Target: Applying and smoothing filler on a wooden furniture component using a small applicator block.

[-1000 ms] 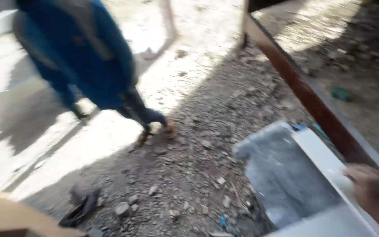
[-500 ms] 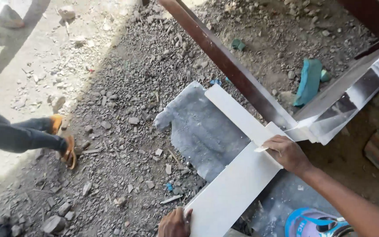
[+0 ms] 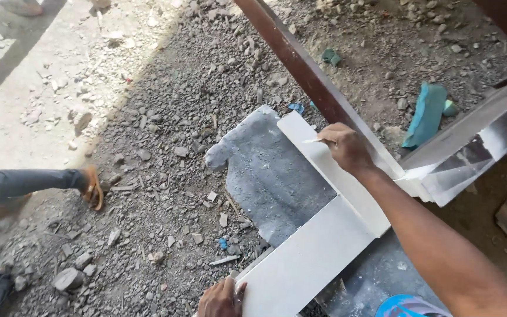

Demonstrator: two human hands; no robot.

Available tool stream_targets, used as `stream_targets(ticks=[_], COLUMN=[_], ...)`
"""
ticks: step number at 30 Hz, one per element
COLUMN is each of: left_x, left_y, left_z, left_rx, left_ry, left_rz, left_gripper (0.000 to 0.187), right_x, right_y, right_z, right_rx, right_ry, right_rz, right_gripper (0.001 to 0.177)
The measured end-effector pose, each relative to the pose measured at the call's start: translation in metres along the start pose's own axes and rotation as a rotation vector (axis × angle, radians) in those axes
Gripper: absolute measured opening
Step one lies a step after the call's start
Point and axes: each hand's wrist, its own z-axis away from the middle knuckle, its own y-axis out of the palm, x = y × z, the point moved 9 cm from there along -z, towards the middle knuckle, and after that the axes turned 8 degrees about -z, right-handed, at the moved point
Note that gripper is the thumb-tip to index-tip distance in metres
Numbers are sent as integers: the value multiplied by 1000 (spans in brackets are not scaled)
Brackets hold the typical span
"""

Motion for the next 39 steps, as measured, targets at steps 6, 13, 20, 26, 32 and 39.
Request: stream_targets(ticks=[6,13,20,26,32,39], left_x=[-5,-15,-13,-25,-27,-30], left_y=[-12,-15,13,-16,-31,-24], left_z=[10,14,-5,-4,7,5], left_rx=[-61,-55,101,248,304,240], left_ry=[84,57,54,45,29,66], left_rz=[-7,-15,17,49,61,99], left_gripper=[47,50,61,51,52,49], right_x=[6,36,-3,-9,9,9], right_y=[40,28,11,38,41,20], right_z=[-13,51,9,-57,-18,27], right_rx=[-26,42,347,246,230,277], right_ry=[-111,-150,40,-119,-127,-119], right_rz=[147,178,148,87,148,170], right_gripper=[50,39,44,44,56,64])
